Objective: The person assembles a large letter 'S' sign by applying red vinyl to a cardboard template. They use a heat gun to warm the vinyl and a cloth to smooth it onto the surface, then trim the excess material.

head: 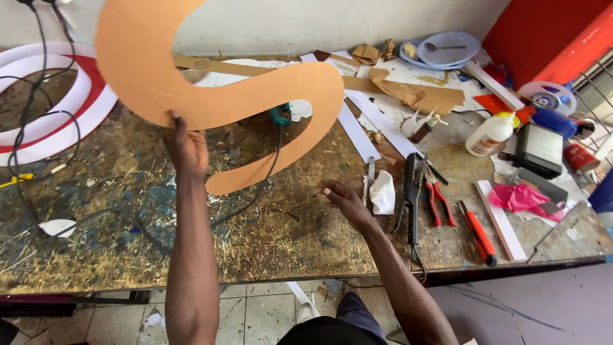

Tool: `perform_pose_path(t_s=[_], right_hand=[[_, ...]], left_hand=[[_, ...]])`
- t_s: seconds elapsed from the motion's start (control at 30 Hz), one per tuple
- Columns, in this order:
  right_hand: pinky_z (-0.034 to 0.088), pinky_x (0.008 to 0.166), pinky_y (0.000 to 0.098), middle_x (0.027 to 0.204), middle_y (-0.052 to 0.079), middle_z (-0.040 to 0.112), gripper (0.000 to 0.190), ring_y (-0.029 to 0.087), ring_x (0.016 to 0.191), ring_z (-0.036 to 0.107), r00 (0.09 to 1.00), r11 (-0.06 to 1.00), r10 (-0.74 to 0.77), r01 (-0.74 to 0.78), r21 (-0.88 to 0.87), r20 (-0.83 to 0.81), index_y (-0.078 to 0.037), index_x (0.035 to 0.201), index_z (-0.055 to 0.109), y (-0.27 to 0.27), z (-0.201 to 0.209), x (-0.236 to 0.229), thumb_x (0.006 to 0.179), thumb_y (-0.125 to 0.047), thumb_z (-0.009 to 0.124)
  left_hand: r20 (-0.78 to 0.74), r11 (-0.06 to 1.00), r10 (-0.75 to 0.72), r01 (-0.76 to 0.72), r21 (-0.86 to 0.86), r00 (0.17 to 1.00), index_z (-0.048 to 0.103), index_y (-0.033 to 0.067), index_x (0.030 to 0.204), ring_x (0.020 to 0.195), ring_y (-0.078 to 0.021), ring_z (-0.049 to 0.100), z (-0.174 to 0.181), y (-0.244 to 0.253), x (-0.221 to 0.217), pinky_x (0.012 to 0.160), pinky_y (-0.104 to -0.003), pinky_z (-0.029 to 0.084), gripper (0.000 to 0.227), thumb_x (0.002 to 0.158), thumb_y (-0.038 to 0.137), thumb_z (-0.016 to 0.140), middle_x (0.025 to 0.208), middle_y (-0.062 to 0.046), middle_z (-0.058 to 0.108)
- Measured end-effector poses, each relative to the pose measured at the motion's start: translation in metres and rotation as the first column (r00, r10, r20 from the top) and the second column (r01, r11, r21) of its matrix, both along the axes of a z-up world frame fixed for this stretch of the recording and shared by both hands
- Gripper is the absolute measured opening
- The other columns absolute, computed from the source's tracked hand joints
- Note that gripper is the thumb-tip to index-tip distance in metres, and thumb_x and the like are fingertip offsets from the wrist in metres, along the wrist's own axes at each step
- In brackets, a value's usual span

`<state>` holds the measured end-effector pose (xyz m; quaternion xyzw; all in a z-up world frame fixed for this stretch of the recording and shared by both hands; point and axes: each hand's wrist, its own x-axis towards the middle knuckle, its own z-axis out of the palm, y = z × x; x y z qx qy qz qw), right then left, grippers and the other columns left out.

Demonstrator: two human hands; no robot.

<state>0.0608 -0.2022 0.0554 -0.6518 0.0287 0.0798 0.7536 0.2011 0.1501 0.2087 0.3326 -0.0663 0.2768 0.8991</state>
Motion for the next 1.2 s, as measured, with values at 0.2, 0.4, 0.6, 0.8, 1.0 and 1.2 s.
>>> perform_pose_path(t_s=[0.2, 0.4, 0.6, 0.8, 1.0, 1.2], right_hand=[[0.061, 0.106, 0.0477, 0.150, 0.022, 0.072, 0.055, 0.034, 0.144, 0.066, 0.999, 0.998, 0.053, -0.054, -0.026, -0.010, -0.001, 0.160, 0.065, -0.003, -0.003, -0.010, 0.113, -0.028, 0.074], [0.062, 0.107, 0.0494, 0.151, 0.023, 0.070, 0.057, 0.034, 0.144, 0.064, 0.999, 0.998, 0.045, -0.045, -0.044, -0.005, -0.001, 0.164, 0.061, -0.015, -0.002, -0.014, 0.113, -0.023, 0.073], [0.060, 0.112, 0.0523, 0.161, 0.024, 0.066, 0.058, 0.037, 0.151, 0.061, 0.967, 0.997, -0.048, 0.031, 0.069, 0.252, 0.000, 0.165, 0.058, 0.000, 0.028, -0.005, 0.115, -0.027, 0.066], [0.057, 0.118, 0.0608, 0.160, 0.015, 0.068, 0.081, 0.034, 0.142, 0.069, 0.896, 0.673, -0.158, -0.210, 0.709, 0.416, -0.023, 0.168, 0.052, -0.004, 0.073, -0.024, 0.109, -0.077, 0.039], [0.063, 0.108, 0.0560, 0.087, 0.003, 0.077, 0.052, 0.026, 0.093, 0.079, 0.970, 0.433, -0.240, 0.084, 0.898, 0.025, -0.022, 0.135, 0.075, 0.002, 0.103, -0.078, 0.118, -0.056, 0.039], [0.067, 0.100, 0.0488, 0.119, 0.017, 0.077, 0.079, 0.035, 0.106, 0.077, 0.837, 0.497, -0.464, 0.518, 0.696, -0.291, -0.010, 0.143, 0.071, -0.017, 0.036, -0.098, 0.114, -0.076, 0.038]], left_hand=[[-0.049, 0.998, -0.033, 0.036, 0.045, 0.998, 0.076, 0.0205, 0.122, 0.124, -0.0276, 0.083, 0.000, -0.017, 0.013, 0.112, -0.051, 0.070, 0.016, 0.109, 0.027, 0.084, 0.127, -0.009, 0.086], [-0.009, 0.965, 0.095, -0.090, 0.244, 0.995, 0.068, 0.0157, 0.142, 0.134, -0.0360, 0.076, -0.032, -0.032, 0.016, 0.116, -0.063, 0.063, 0.035, 0.118, 0.038, 0.078, 0.142, -0.017, 0.077], [0.306, 0.579, 0.461, -0.543, 0.608, 0.833, 0.082, -0.0019, 0.119, 0.097, -0.0310, 0.083, -0.090, -0.102, -0.031, 0.083, -0.039, 0.061, 0.016, 0.112, 0.011, 0.075, 0.100, -0.021, 0.081], [0.510, 0.550, 0.077, -0.464, 0.695, 0.857, 0.082, 0.0092, 0.134, 0.109, -0.0369, 0.083, -0.097, -0.152, -0.093, 0.093, -0.045, 0.068, 0.046, 0.121, 0.044, 0.055, 0.124, -0.024, 0.084], [0.605, 0.195, -0.132, -0.577, 0.793, 0.786, 0.080, 0.0058, 0.138, 0.133, -0.0396, 0.077, -0.169, -0.119, -0.121, 0.110, -0.052, 0.063, 0.040, 0.119, 0.021, 0.049, 0.149, -0.016, 0.079], [0.406, 0.039, -0.164, -0.406, 0.913, 0.899, 0.072, 0.0044, 0.151, 0.148, -0.0451, 0.063, -0.186, -0.060, -0.158, 0.119, -0.059, 0.055, 0.043, 0.119, 0.028, 0.055, 0.159, -0.021, 0.070]])
